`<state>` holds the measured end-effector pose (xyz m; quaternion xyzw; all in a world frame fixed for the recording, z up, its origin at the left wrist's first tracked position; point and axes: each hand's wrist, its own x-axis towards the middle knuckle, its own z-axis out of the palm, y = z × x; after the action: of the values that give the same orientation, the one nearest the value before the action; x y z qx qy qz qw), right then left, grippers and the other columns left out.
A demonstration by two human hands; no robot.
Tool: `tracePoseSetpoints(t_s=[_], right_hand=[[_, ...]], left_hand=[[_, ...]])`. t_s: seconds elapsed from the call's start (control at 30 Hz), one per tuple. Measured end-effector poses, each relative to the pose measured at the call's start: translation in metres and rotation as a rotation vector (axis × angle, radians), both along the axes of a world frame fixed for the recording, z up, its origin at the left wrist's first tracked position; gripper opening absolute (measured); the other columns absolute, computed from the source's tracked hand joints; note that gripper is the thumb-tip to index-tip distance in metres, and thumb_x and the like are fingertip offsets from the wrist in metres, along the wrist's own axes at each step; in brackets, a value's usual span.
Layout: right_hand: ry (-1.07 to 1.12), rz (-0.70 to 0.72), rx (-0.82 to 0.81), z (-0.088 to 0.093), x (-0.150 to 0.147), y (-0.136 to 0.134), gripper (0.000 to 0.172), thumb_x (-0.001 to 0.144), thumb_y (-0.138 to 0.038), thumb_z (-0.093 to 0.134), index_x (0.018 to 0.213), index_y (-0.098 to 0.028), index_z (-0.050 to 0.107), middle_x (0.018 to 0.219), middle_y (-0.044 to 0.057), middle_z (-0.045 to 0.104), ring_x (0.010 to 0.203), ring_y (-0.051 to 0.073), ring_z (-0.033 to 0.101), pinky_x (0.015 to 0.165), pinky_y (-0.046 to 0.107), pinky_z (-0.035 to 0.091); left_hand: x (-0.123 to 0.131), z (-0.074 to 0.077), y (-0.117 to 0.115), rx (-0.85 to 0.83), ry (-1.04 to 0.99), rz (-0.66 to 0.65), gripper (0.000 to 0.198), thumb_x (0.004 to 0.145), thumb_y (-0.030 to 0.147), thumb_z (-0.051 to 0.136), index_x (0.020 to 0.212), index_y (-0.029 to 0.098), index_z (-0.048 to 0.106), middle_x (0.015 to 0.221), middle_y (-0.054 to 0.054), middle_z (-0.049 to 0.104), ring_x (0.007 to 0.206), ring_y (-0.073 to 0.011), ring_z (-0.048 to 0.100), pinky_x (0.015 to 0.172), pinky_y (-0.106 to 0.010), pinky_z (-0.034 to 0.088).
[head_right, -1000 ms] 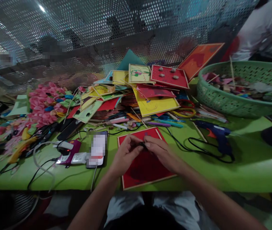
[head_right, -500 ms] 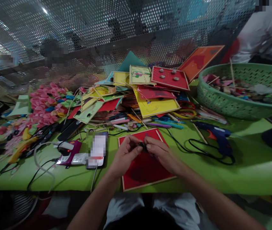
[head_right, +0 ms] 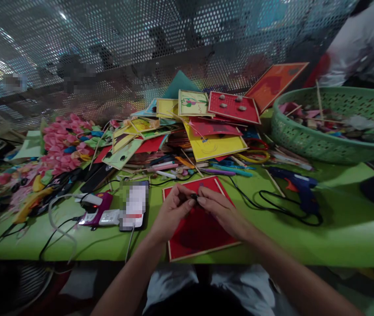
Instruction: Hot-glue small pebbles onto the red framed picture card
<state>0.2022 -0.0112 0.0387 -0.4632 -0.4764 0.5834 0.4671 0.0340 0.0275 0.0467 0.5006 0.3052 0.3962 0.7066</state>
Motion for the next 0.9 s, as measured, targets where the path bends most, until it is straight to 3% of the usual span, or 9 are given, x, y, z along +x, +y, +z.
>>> tracePoseSetpoints(t_s=[0.27, 0.53, 0.9], right_hand=[[0.015, 0.013, 0.033, -0.005, 0.0012, 0.0021, 0.03, 0.088, -0.046, 0.06, 0.076, -0.022, 0.047, 0.075, -0.002, 0.039, 0.068, 0.015, 0.035, 0.061, 0.028, 0.035], [-0.032, 0.006, 0.091, 0.0024, -0.0015, 0.0035, 0.031, 0.086, -0.046, 0.058, 0.071, -0.022, 0.044, 0.069, -0.003, 0.038, 0.064, 0.015, 0.033, 0.059, 0.028, 0.033], [-0.229, -0.017, 0.216, -0.0064, 0.0025, 0.0023, 0.033, 0.097, -0.048, 0.049, 0.076, -0.022, 0.046, 0.072, -0.002, 0.041, 0.066, 0.016, 0.038, 0.06, 0.029, 0.032]], left_hand=[[0.0002, 0.0022, -0.001, 0.026, 0.023, 0.005, 0.035, 0.078, 0.045, 0.079, 0.089, 0.02, 0.057, 0.082, 0.001, 0.059, 0.078, -0.0131, 0.053, 0.078, -0.027, 0.044], [-0.0001, -0.0014, -0.0015, 0.044, 0.046, 0.006, 0.031, 0.081, 0.041, 0.076, 0.092, 0.019, 0.057, 0.085, 0.001, 0.059, 0.079, -0.0131, 0.053, 0.079, -0.027, 0.043], [0.0002, -0.001, -0.0024, 0.063, 0.044, 0.012, 0.025, 0.085, 0.037, 0.072, 0.095, 0.019, 0.058, 0.092, -0.001, 0.06, 0.085, -0.0142, 0.054, 0.082, -0.028, 0.044]])
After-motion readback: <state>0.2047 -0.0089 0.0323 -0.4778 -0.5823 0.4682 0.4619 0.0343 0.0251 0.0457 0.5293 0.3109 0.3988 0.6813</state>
